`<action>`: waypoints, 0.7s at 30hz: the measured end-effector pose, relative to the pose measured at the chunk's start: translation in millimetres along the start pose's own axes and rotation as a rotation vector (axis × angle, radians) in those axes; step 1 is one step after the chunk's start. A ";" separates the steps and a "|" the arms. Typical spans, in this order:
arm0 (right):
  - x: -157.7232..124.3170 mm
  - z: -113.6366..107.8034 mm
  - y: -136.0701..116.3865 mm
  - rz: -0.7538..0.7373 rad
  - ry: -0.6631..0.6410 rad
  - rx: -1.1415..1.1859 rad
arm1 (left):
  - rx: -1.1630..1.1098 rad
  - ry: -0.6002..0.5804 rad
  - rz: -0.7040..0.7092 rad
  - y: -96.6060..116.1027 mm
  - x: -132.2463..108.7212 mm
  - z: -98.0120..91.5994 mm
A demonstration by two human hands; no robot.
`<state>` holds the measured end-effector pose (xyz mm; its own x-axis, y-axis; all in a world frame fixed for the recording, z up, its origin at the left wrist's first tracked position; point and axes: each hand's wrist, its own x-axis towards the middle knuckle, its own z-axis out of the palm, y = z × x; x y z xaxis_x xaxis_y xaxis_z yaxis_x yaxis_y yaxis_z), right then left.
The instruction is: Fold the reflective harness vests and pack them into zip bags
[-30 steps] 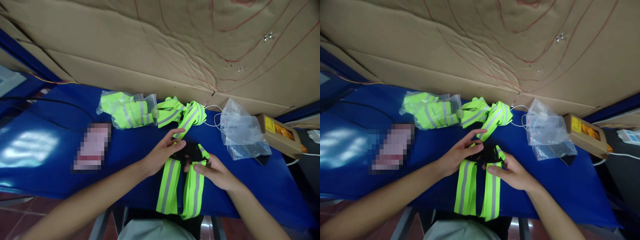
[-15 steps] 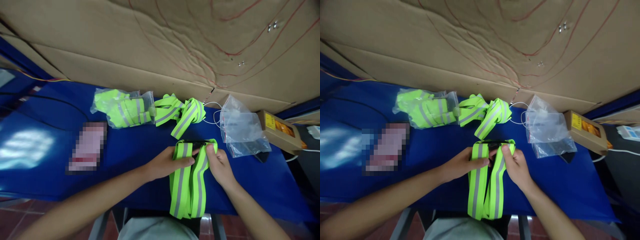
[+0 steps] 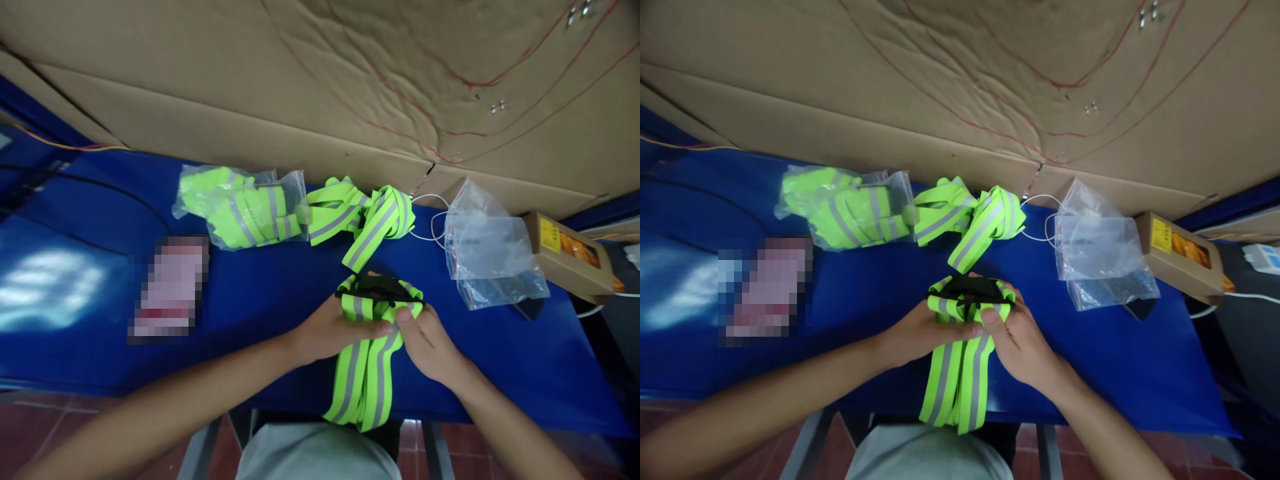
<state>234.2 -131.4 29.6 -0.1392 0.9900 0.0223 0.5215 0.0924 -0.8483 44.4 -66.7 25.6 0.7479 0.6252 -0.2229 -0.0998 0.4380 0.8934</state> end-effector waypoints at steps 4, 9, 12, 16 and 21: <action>4.0 -15.8 5.0 0.065 0.077 -0.222 | -0.011 0.064 -0.007 -7.5 1.4 -2.0; 3.1 -31.1 -2.7 -0.071 0.044 -0.255 | 0.007 -0.092 -0.033 -13.9 2.5 -5.3; 3.6 -26.5 -10.0 -0.095 -0.160 -0.170 | 0.004 -0.178 -0.114 -17.0 1.8 -3.4; 7.1 -12.7 -8.8 -0.005 -0.117 -0.148 | -0.195 -0.157 -0.317 -14.9 -1.3 2.1; 9.6 -11.3 -6.7 0.114 0.003 -0.078 | -0.397 -0.248 -0.491 -15.5 -8.5 8.5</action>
<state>238.9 -121.4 41.4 -0.0725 0.9949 -0.0700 0.5974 -0.0129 -0.8018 45.2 -84.3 17.0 0.8915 0.1476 -0.4283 0.0920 0.8668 0.4902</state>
